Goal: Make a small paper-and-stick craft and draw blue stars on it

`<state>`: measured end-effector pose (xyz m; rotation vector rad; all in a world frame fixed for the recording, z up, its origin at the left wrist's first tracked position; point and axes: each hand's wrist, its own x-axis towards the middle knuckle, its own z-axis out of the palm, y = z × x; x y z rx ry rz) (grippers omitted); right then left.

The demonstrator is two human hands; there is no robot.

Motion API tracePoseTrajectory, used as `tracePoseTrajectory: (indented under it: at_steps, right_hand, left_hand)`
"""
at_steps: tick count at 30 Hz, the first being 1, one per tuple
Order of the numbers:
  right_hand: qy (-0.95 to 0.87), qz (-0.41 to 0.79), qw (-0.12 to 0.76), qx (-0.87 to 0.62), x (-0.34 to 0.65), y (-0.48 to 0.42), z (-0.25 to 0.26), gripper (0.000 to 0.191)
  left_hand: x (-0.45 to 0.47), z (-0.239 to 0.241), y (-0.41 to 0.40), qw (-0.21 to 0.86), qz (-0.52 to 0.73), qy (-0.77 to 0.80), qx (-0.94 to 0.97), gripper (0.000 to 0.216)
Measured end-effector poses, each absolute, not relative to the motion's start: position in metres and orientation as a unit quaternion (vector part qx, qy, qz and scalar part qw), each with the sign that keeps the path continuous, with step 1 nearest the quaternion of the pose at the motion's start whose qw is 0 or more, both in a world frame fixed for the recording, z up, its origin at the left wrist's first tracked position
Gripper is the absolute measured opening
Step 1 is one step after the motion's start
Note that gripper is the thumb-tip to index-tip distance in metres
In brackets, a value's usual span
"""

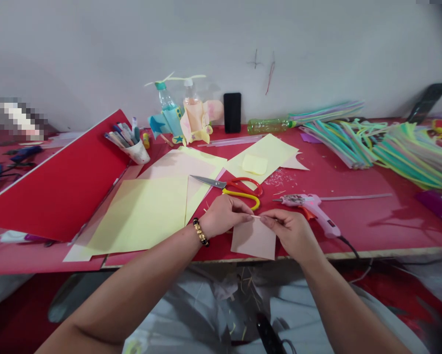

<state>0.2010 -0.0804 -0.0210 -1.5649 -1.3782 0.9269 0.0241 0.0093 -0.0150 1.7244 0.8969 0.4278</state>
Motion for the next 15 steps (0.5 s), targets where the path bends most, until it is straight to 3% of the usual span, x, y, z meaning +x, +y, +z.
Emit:
tracePoseTrajectory:
  at_steps: [15]
  right_hand:
    - [-0.508,0.413,0.445,-0.611,0.2020,-0.0826,-0.0212,0.024]
  left_hand:
    - [0.0251,-0.0123,0.0080,0.524,0.185,0.352,0.753,0.029]
